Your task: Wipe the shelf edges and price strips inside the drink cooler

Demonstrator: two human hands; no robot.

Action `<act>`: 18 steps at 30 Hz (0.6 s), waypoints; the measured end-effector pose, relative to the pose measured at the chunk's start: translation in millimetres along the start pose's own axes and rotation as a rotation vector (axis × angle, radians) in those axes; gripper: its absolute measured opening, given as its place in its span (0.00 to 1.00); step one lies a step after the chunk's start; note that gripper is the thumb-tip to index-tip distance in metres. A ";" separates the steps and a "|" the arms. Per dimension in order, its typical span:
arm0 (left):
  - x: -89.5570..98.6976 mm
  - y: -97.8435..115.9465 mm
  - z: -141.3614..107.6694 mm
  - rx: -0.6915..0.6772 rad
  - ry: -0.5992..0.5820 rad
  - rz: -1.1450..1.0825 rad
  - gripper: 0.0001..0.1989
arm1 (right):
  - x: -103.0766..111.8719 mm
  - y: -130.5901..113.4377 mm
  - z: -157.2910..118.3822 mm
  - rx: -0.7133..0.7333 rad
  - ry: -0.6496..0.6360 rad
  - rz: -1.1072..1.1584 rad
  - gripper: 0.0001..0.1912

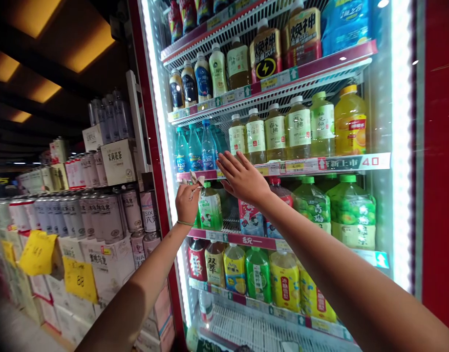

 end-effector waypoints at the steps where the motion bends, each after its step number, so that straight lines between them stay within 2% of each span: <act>1: -2.6 8.0 -8.5 -0.045 -0.039 -0.006 0.07 | 0.0 -0.2 -0.2 0.003 -0.003 -0.004 0.42; 3: -3.2 18.3 -27.4 -0.106 -0.096 -0.018 0.08 | 0.0 -0.5 -0.4 0.008 -0.005 -0.010 0.41; 5: -1.1 19.9 -37.0 -0.139 -0.124 -0.022 0.08 | 0.0 -0.6 -0.6 0.008 -0.007 -0.010 0.40; 8: -0.8 9.1 -22.4 -0.127 -0.109 -0.007 0.07 | 0.1 -0.5 -0.6 0.000 -0.013 -0.015 0.39; 12: -1.5 -2.3 3.0 -0.067 -0.025 0.019 0.07 | -0.7 -0.5 -0.7 -0.008 -0.031 -0.030 0.39; 18: 0.3 14.0 -31.7 -0.168 -0.113 0.020 0.07 | -1.7 1.1 -1.0 -0.005 0.002 0.004 0.40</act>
Point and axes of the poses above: each hand's wrist, its own z-axis towards the middle knuckle, its own x-axis out of the back of the hand, y = z × x, the point moved 9 cm from there along z, towards the middle knuckle, and after that the axes turned 5 degrees about x, right-handed, at the moved point
